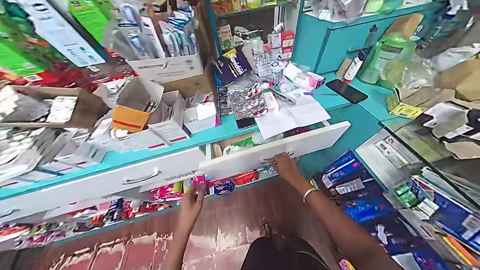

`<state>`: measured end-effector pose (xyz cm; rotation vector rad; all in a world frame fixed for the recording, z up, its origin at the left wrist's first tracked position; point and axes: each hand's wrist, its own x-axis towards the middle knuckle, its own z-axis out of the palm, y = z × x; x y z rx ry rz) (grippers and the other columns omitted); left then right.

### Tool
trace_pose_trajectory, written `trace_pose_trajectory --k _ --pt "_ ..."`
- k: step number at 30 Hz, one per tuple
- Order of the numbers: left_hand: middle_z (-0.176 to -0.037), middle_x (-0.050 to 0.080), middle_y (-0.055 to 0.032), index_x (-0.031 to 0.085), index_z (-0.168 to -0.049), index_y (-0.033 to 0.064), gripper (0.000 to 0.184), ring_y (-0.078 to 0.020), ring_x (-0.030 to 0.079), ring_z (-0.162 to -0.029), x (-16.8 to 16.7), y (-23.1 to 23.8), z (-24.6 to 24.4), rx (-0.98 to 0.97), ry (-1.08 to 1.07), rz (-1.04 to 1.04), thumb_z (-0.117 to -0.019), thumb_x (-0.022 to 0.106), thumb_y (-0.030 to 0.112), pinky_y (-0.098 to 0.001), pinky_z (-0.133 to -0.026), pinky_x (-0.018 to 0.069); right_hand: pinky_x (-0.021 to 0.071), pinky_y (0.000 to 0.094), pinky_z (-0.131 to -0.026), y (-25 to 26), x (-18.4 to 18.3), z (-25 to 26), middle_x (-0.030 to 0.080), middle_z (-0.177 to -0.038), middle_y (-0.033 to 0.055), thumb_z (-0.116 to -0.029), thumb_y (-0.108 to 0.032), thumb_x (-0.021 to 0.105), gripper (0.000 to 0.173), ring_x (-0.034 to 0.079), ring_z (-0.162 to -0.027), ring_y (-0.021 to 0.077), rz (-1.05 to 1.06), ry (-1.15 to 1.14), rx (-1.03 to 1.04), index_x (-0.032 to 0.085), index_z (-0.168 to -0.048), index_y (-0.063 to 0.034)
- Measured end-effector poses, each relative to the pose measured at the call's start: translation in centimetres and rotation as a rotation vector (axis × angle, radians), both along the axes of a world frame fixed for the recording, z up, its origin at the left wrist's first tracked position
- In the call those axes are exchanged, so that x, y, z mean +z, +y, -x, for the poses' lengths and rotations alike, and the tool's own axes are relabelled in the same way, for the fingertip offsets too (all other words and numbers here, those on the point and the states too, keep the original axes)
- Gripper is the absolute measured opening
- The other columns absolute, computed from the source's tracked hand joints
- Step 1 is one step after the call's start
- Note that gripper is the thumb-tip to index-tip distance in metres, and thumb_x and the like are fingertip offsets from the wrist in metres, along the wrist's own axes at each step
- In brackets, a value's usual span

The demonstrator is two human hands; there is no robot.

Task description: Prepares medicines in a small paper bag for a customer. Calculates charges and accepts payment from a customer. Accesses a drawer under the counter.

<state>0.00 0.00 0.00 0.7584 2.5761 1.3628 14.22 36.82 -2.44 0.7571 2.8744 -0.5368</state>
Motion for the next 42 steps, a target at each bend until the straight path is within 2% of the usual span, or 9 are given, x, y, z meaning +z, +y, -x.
trace_pose_trajectory --k 3,8,11,17,22,24,27,34,42 --pt "-0.088 0.071 -0.0107 0.068 -0.107 -0.0029 0.031 -0.0138 0.066 -0.067 7.0 8.0 3.1 -0.238 0.185 -0.085 -0.1005 0.053 0.023 -0.0345 -0.063 0.0575 0.05 0.0584 -0.1 -2.6 -0.2 -5.3 0.066 -0.126 0.0263 -0.1044 -0.049 0.049 0.059 0.059 -0.126 0.0444 -0.002 -0.02 0.02 0.068 -0.121 0.0038" --pt "-0.107 0.074 -0.0162 0.073 -0.109 0.0011 0.033 -0.0305 0.072 -0.098 8.5 19.1 0.0 -0.832 0.32 0.208 -0.1044 0.053 0.027 -0.0507 -0.087 0.0575 0.0592 0.0594 -0.075 -6.8 -1.3 -13.5 0.074 -0.092 0.0219 -0.0939 -0.043 0.068 0.044 0.073 -0.091 0.0421 -0.073 0.204 0.051 0.076 -0.093 0.0006" --pt "-0.121 0.067 -0.0201 0.067 -0.121 0.0029 0.036 -0.0391 0.07 -0.103 7.7 24.3 -1.6 -0.904 0.396 0.49 -0.1084 0.044 0.027 -0.0576 -0.084 0.0559 0.0533 0.0654 -0.089 -8.3 0.8 -16.4 0.073 -0.109 0.024 -0.0986 -0.052 0.06 0.053 0.07 -0.105 0.0457 0.119 -0.092 0.019 0.076 -0.11 -0.0027" --pt "-0.145 0.053 -0.0236 0.051 -0.145 0.0036 0.052 -0.0486 0.065 -0.11 6.2 29.8 -5.5 -0.751 0.278 0.819 -0.1026 0.059 0.032 -0.0671 -0.085 0.0526 0.0504 0.0658 -0.093 -10.1 0.7 -21.1 0.071 -0.116 0.0264 -0.1049 -0.02 0.052 0.031 0.067 -0.111 0.0474 0.169 -0.377 -0.047 0.071 -0.121 -0.0011" --pt "-0.129 0.059 -0.0327 0.046 -0.141 -0.008 0.069 -0.048 0.058 -0.122 3.8 29.9 -6.3 -0.69 -0.078 0.634 -0.0866 0.08 0.017 -0.064 -0.102 0.0461 0.0508 0.0666 -0.092 -11.3 1.3 -25.3 0.072 -0.113 0.0269 -0.1026 -0.015 0.056 0.027 0.068 -0.108 0.0484 0.168 -0.128 0.038 0.074 -0.118 -0.0002" --pt "-0.111 0.067 -0.0284 0.063 -0.119 -0.0106 0.046 -0.0421 0.066 -0.107 3.5 28.7 -6.2 -0.698 -0.086 0.491 -0.0851 0.082 0.014 -0.059 -0.096 0.0508 0.0584 0.0606 -0.077 -11.8 1.5 -26.3 0.077 -0.096 0.0187 -0.0969 -0.03 0.067 0.029 0.075 -0.091 0.0393 0.052 0.152 0.121 0.079 -0.103 -0.0049" --pt "-0.102 0.073 -0.0206 0.074 -0.104 -0.0019 0.025 -0.0374 0.069 -0.1 5.4 27.0 -6.8 -0.649 0.021 0.446 -0.0916 0.077 0.02 -0.0591 -0.093 0.0523 0.0581 0.0587 -0.073 -11.2 -0.7 -26.5 0.076 -0.09 0.0152 -0.0977 -0.055 0.059 0.052 0.074 -0.086 0.0351 0.106 0.21 0.167 0.077 -0.097 -0.0067" --pt "-0.093 0.072 -0.0217 0.073 -0.105 0.0009 0.021 -0.0422 0.069 -0.088 8.9 24.8 -8.7 -0.559 0.252 0.457 -0.1021 0.062 0.018 -0.0643 -0.081 0.0527 0.0549 0.061 -0.088 -11.1 -1.7 -26.1 0.075 -0.104 0.017 -0.1001 -0.058 0.053 0.056 0.072 -0.102 0.0376 0.219 0.133 0.155 0.076 -0.113 -0.009" --pt "-0.101 0.074 -0.0199 0.073 -0.112 0.0026 0.021 -0.0417 0.071 -0.095 13.1 24.5 -6.4 -0.603 0.4 0.404 -0.1034 0.058 0.016 -0.0649 -0.086 0.0525 0.0517 0.0664 -0.087 -10.2 0.6 -24.5 0.075 -0.102 0.0212 -0.098 -0.062 0.054 0.061 0.071 -0.1 0.043 0.211 -0.041 0.127 0.076 -0.11 -0.0069"
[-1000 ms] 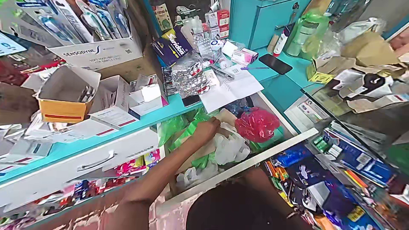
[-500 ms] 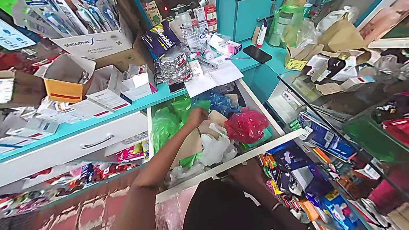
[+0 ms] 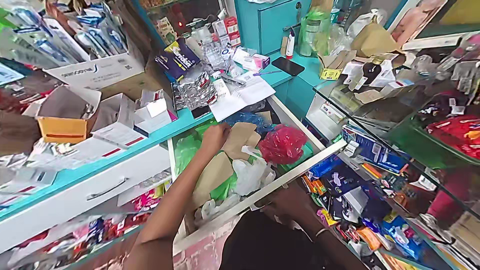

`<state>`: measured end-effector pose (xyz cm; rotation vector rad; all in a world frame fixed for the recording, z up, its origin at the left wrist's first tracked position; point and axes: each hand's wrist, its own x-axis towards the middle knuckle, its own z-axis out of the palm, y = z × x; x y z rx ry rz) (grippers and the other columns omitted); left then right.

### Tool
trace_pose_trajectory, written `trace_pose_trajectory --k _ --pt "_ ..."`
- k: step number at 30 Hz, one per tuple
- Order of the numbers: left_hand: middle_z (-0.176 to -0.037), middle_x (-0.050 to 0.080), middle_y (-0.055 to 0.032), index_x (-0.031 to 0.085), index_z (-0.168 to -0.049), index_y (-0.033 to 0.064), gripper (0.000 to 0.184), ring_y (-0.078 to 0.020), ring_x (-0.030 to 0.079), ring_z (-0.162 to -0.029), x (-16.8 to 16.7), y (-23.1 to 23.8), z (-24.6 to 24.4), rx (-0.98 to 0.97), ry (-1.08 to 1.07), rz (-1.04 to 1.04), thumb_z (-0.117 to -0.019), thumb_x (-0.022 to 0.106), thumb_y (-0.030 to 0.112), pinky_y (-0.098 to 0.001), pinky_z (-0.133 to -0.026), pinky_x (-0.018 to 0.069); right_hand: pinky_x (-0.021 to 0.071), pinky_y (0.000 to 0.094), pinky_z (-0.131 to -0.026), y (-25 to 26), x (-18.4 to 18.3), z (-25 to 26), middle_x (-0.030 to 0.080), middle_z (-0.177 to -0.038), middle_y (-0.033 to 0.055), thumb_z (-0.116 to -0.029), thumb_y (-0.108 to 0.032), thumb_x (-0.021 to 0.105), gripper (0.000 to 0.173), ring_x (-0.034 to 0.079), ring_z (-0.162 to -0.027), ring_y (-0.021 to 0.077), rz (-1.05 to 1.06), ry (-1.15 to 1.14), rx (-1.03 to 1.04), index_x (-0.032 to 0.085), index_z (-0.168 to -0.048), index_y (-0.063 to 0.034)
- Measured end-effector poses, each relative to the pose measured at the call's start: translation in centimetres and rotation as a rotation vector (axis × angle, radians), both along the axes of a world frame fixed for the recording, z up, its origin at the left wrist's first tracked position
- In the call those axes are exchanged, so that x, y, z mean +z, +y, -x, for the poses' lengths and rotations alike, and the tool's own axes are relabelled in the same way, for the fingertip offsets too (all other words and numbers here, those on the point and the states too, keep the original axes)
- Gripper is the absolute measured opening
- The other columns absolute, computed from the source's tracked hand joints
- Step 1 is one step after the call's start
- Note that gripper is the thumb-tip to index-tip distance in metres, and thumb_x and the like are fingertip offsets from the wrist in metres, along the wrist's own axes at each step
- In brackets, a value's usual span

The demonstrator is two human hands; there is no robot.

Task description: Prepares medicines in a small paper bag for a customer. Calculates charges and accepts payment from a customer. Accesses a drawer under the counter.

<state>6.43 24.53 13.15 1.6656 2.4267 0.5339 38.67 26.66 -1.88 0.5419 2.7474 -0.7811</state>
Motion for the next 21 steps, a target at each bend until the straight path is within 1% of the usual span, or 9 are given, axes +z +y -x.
trace_pose_trajectory --k 3,5,7,9,11,13,15,19,21 --pt "-0.095 0.073 -0.0163 0.071 -0.108 -0.0011 0.022 -0.0317 0.071 -0.085 1.8 -1.1 1.8 -0.042 -0.106 -0.197 -0.1021 0.063 0.019 -0.0564 -0.081 0.0559 0.0487 0.0686 -0.09 1.0 1.5 2.3 0.074 -0.104 0.0236 -0.0992 -0.061 0.052 0.062 0.069 -0.103 0.0459 0.034 -0.103 0.001 0.075 -0.11 -0.0044" --pt "-0.089 0.073 -0.0082 0.07 -0.103 0.0016 0.022 -0.0175 0.07 -0.076 2.8 -2.2 2.8 -0.05 -0.209 -0.343 -0.0984 0.069 0.023 -0.0425 -0.074 0.0587 0.0499 0.0675 -0.086 2.2 1.0 4.1 0.074 -0.098 0.0223 -0.0984 -0.06 0.054 0.06 0.07 -0.098 0.0444 0.009 -0.029 -0.001 0.075 -0.104 -0.0041" --pt "-0.082 0.072 0.0005 0.069 -0.099 0.0036 0.023 -0.0025 0.063 -0.067 3.7 -3.0 3.1 -0.052 -0.311 -0.454 -0.095 0.073 0.026 -0.0243 -0.065 0.0539 0.0508 0.067 -0.085 3.8 0.6 6.7 0.074 -0.094 0.0231 -0.0966 -0.059 0.058 0.059 0.07 -0.095 0.0446 -0.015 0.069 -0.018 0.075 -0.099 -0.0019" --pt "-0.076 0.069 0.0047 0.069 -0.095 0.0038 0.022 0.0049 0.053 -0.059 3.9 -3.2 2.7 -0.08 -0.288 -0.558 -0.0936 0.073 0.026 -0.0149 -0.057 0.0448 0.0479 0.0675 -0.092 5.3 0.4 9.8 0.074 -0.1 0.0241 -0.0955 -0.054 0.064 0.055 0.069 -0.102 0.0449 0.05 0.112 -0.076 0.076 -0.102 -0.001" --pt "-0.076 0.072 -0.0024 0.072 -0.093 0.0028 0.022 -0.0043 0.058 -0.058 2.9 -2.5 3.0 -0.071 -0.067 -0.634 -0.0939 0.071 0.025 -0.0229 -0.055 0.0474 0.0469 0.0648 -0.097 6.8 0.2 12.6 0.074 -0.103 0.0215 -0.0952 -0.047 0.067 0.047 0.069 -0.104 0.0412 0.117 0.226 -0.141 0.077 -0.105 -0.0026" --pt "-0.084 0.075 -0.0126 0.072 -0.094 0.0001 0.022 -0.0237 0.073 -0.072 1.4 -0.9 4.5 -0.034 0.126 -0.603 -0.095 0.068 0.022 -0.043 -0.064 0.0581 0.0498 0.0598 -0.096 7.5 0.4 14.8 0.075 -0.106 0.0181 -0.0964 -0.042 0.067 0.041 0.07 -0.103 0.0363 0.158 0.317 -0.191 0.076 -0.108 -0.0041" --pt "-0.087 0.074 -0.0179 0.07 -0.097 -0.0039 0.028 -0.0348 0.074 -0.078 -0.5 0.7 6.4 0.017 0.171 -0.521 -0.0958 0.069 0.024 -0.0541 -0.069 0.0585 0.0493 0.0581 -0.099 7.5 0.7 16.5 0.073 -0.115 0.0184 -0.0972 -0.045 0.065 0.046 0.068 -0.111 0.0364 0.124 0.26 -0.212 0.074 -0.117 -0.0045" --pt "-0.09 0.071 -0.0223 0.062 -0.123 -0.0056 0.048 -0.0425 0.069 -0.08 -0.7 2.5 8.7 0.153 0.049 -0.368 -0.0929 0.075 0.03 -0.0651 -0.074 0.0531 0.0464 0.0533 -0.106 6.9 -0.3 17.3 0.071 -0.121 0.0179 -0.0966 -0.048 0.064 0.051 0.064 -0.121 0.0348 0.079 0.276 -0.223 0.073 -0.12 -0.004" --pt "-0.093 0.071 -0.0236 0.066 -0.12 -0.0049 0.045 -0.0417 0.069 -0.081 0.8 2.6 9.6 0.168 0.007 -0.458 -0.0926 0.076 0.029 -0.0645 -0.075 0.0535 0.0442 0.044 -0.113 6.5 -1.7 15.8 0.073 -0.12 0.0143 -0.0947 -0.04 0.07 0.042 0.063 -0.125 0.0291 0.088 0.545 -0.255 0.075 -0.114 -0.0034"
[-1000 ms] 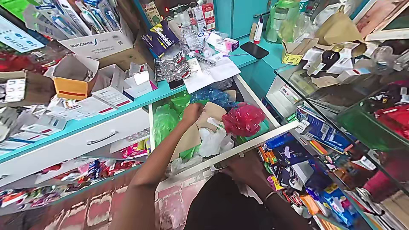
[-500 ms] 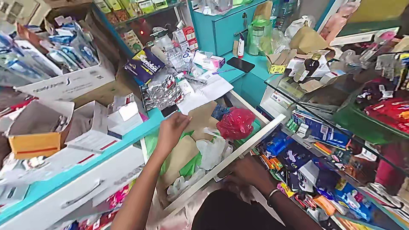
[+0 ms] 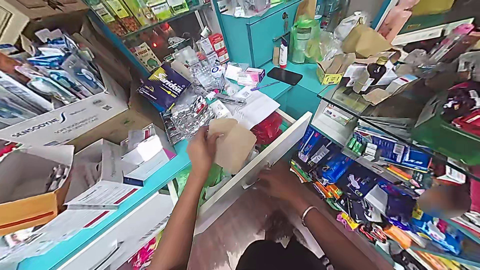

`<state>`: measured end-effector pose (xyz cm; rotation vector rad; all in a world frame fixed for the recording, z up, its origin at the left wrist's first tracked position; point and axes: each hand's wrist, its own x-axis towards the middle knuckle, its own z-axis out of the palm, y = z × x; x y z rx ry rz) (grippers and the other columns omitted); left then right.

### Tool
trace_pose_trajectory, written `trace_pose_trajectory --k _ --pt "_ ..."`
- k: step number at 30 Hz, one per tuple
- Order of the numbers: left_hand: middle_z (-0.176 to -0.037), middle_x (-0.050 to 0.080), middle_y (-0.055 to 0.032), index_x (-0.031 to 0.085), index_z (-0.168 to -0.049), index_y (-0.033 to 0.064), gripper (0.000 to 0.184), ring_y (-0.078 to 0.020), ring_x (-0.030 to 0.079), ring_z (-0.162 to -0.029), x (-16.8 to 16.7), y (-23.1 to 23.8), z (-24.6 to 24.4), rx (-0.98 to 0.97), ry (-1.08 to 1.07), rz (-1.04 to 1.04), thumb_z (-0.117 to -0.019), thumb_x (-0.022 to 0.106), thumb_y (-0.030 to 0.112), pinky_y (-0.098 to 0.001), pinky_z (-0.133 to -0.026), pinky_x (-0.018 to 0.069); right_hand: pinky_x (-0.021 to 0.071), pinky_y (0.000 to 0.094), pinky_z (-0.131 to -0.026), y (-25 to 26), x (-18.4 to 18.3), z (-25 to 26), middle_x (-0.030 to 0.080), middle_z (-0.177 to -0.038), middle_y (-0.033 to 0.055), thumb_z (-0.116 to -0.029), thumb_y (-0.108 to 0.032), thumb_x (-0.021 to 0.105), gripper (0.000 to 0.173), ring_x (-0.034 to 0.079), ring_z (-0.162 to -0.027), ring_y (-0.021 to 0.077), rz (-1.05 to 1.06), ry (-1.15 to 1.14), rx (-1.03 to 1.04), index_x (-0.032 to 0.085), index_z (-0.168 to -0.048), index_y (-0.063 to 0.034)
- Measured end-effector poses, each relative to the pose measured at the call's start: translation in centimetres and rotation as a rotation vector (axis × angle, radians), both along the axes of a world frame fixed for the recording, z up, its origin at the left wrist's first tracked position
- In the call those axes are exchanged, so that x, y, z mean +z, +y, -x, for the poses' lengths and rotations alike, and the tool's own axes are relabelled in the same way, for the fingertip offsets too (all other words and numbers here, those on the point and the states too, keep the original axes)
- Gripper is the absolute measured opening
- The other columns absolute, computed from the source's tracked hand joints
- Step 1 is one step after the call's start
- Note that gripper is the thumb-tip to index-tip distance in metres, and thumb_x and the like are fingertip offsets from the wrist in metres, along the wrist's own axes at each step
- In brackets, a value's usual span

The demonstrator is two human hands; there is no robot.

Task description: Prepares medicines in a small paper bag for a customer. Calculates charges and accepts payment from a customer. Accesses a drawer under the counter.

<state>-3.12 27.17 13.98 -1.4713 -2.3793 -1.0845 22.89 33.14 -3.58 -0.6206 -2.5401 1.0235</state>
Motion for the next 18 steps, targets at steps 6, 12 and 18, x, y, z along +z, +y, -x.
trace_pose_trajectory --k 6,12,18 --pt "-0.108 0.075 -0.0173 0.074 -0.106 -0.0003 0.02 -0.0265 0.074 -0.09 5.3 -3.3 -5.2 -0.227 0.364 -0.366 -0.1003 0.064 0.016 -0.0441 -0.077 0.0589 0.0526 0.0363 -0.106 -4.8 0.5 -9.6 0.075 -0.116 0.0057 -0.0971 -0.028 0.068 0.025 0.067 -0.118 0.0173 -0.028 0.466 -0.409 0.078 -0.108 -0.0079" --pt "-0.114 0.076 -0.0085 0.071 -0.104 0.0087 0.019 -0.0196 0.066 -0.064 -1.2 -5.3 -27.8 -0.932 0.608 -0.486 -0.1015 0.052 0.008 -0.0302 -0.053 0.0483 0.0442 0.0333 -0.113 -13.6 9.1 -25.1 0.067 -0.131 0.0085 -0.1002 -0.029 0.065 0.029 0.058 -0.13 0.0175 -0.619 0.545 -0.954 0.066 -0.121 -0.0094" --pt "-0.124 0.073 -0.0073 0.072 -0.109 0.0079 0.022 -0.0173 0.06 -0.061 -4.9 -9.8 -48.4 -1.429 0.569 -0.563 -0.101 0.051 0.006 -0.0288 -0.052 0.0448 0.0412 0.0386 -0.112 -25.8 9.1 -44.1 0.064 -0.128 0.0043 -0.1018 -0.033 0.063 0.021 0.055 -0.128 0.0224 -0.954 0.143 -1.155 0.063 -0.12 -0.0217"
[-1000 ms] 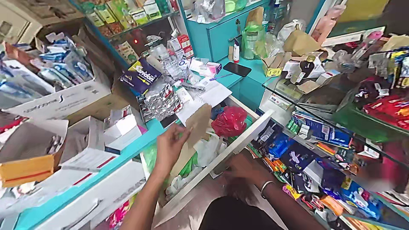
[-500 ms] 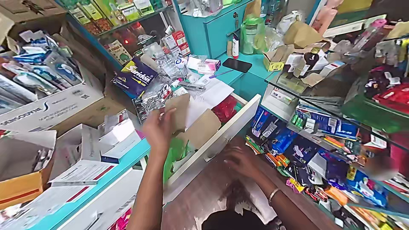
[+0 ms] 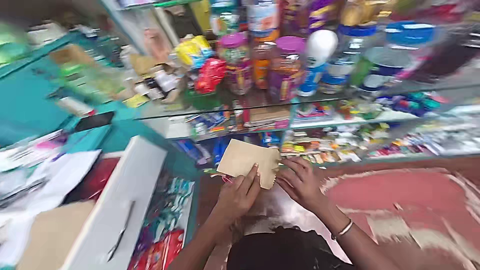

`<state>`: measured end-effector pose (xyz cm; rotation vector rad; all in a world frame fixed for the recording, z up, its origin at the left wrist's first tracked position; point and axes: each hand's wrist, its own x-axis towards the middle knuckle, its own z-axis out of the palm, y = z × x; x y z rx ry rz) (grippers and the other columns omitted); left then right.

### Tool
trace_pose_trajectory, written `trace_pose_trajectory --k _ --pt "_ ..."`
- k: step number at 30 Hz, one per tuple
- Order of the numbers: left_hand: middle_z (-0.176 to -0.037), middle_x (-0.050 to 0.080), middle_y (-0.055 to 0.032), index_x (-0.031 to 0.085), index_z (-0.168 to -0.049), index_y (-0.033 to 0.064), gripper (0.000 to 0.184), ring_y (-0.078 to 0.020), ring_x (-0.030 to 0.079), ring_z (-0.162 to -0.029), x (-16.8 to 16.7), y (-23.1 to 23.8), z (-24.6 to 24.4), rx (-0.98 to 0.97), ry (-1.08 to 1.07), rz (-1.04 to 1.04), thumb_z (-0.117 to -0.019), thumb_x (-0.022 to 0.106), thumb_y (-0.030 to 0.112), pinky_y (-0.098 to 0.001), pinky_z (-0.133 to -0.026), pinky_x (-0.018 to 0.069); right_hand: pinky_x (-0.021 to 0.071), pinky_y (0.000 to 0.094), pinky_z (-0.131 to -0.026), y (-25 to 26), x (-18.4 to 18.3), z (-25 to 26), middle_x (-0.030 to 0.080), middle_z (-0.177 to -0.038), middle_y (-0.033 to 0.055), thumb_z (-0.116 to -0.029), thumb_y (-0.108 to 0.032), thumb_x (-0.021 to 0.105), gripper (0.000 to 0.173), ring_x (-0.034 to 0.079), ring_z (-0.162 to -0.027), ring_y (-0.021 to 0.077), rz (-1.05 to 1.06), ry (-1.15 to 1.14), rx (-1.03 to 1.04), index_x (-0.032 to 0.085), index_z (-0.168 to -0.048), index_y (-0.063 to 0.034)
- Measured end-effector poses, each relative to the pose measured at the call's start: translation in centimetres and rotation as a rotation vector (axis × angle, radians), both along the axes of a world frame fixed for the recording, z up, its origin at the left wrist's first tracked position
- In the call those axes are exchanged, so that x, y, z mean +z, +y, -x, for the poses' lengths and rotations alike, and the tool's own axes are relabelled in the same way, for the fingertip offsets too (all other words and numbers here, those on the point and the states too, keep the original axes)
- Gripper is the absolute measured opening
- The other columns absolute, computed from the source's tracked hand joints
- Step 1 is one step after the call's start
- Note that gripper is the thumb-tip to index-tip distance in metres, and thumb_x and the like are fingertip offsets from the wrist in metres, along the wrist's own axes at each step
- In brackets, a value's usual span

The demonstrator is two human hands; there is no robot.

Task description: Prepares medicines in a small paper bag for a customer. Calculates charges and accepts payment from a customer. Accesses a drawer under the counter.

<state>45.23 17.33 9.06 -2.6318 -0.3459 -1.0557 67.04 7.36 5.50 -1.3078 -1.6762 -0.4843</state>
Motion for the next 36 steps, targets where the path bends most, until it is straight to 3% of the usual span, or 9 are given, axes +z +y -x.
trace_pose_trajectory --k 6,12,18,21,25,28,30,32,36 --pt "-0.116 0.076 -0.005 0.075 -0.103 0.0095 0.019 -0.017 0.063 -0.06 -1.3 -7.7 -21.8 -0.377 -0.05 0.153 -0.099 0.057 0.009 -0.029 -0.053 0.0478 0.0449 0.0366 -0.102 -14.7 -1.4 -15.6 0.07 -0.097 0.001 -0.1008 -0.02 0.061 0.009 0.063 -0.105 0.018 0.017 0.094 -0.289 0.069 -0.101 -0.0169" --pt "-0.105 0.079 -0.005 0.078 -0.099 0.0075 0.021 -0.0141 0.076 -0.089 -2.4 -15.0 -42.5 -0.685 -0.017 0.494 -0.0968 0.058 0.013 -0.0269 -0.078 0.06 0.0461 0.0346 -0.093 -24.9 -2.2 -29.6 0.07 -0.093 -0.0009 -0.0991 -0.022 0.063 0.009 0.064 -0.097 0.016 -0.029 0.106 -0.613 0.068 -0.094 -0.0179" --pt "-0.088 0.077 -0.0074 0.078 -0.098 0.0101 0.026 -0.0266 0.076 -0.076 -3.1 -20.8 -67.4 -0.682 0.387 0.549 -0.089 0.073 0.034 -0.0507 -0.065 0.0609 0.059 0.0237 -0.08 -33.7 -2.5 -48.5 0.077 -0.089 0.0013 -0.0888 -0.015 0.069 0.009 0.072 -0.085 0.0054 0.077 0.634 -0.658 0.071 -0.09 -0.006" --pt "-0.1 0.074 -0.0188 0.075 -0.108 0.0052 0.05 -0.04 0.07 -0.099 -1.2 -22.3 -80.7 -0.566 1.058 0.788 -0.087 0.076 0.05 -0.0646 -0.088 0.0511 0.0525 0.0193 -0.063 -39.2 -0.7 -57.5 0.065 -0.073 -0.008 -0.0887 -0.01 0.069 0.01 0.062 -0.065 -0.0006 0.131 1.256 -0.588 0.059 -0.091 -0.0096" --pt "-0.075 0.069 0.0037 0.07 -0.086 0.0066 0.022 -0.004 0.066 -0.07 -4.2 -25.9 -95.1 -0.833 1.082 1.494 -0.0839 0.083 0.024 -0.0261 -0.071 0.0562 0.0631 0.032 -0.076 -46.5 1.0 -66.7 0.075 -0.095 0.0048 -0.0958 -0.013 0.059 0.022 0.074 -0.083 0.0139 -0.15 1.893 -0.283 0.059 -0.117 -0.0082" --pt "-0.082 0.074 0.0006 0.07 -0.097 0.0054 0.014 -0.0074 0.07 -0.073 -4.6 -31.7 -102.0 -0.768 1.039 2.007 -0.0894 0.074 0.015 -0.0276 -0.069 0.0585 0.0616 0.0373 -0.088 -50.4 -1.1 -72.9 0.077 -0.108 0.0078 -0.0935 -0.025 0.067 0.029 0.075 -0.097 0.0179 -0.428 1.982 0.02 0.069 -0.12 -0.0143" --pt "-0.101 0.075 -0.0048 0.06 -0.122 0.0016 0.038 -0.0139 0.073 -0.091 -4.3 -35.3 -105.9 -0.688 1.0 2.137 -0.0918 0.074 0.019 -0.0345 -0.086 0.0613 0.0589 0.0385 -0.094 -52.1 -3.1 -78.1 0.076 -0.112 0.006 -0.0887 -0.033 0.074 0.034 0.073 -0.104 0.0174 -0.47 1.957 0.2 0.074 -0.118 -0.0171" --pt "-0.104 0.074 -0.0063 0.054 -0.131 0.0011 0.051 -0.0148 0.073 -0.093 -4.1 -38.1 -110.6 -0.629 0.911 2.158 -0.0912 0.075 0.025 -0.0356 -0.087 0.0608 0.0585 0.0382 -0.096 -53.3 -4.1 -84.5 0.077 -0.111 0.002 -0.0868 -0.035 0.076 0.033 0.072 -0.105 0.0145 -0.464 1.913 0.284 0.077 -0.116 -0.0206" --pt "-0.096 0.075 0.0014 0.062 -0.117 0.0035 0.032 -0.0075 0.073 -0.088 -0.6 -42.0 -119.7 -0.72 0.747 2.025 -0.0925 0.072 0.022 -0.0298 -0.085 0.0615 0.0575 0.037 -0.097 -56.9 -3.5 -98.5 0.077 -0.114 0.0 -0.0866 -0.044 0.074 0.039 0.071 -0.109 0.0133 -0.28 1.872 0.569 0.077 -0.118 -0.0207"
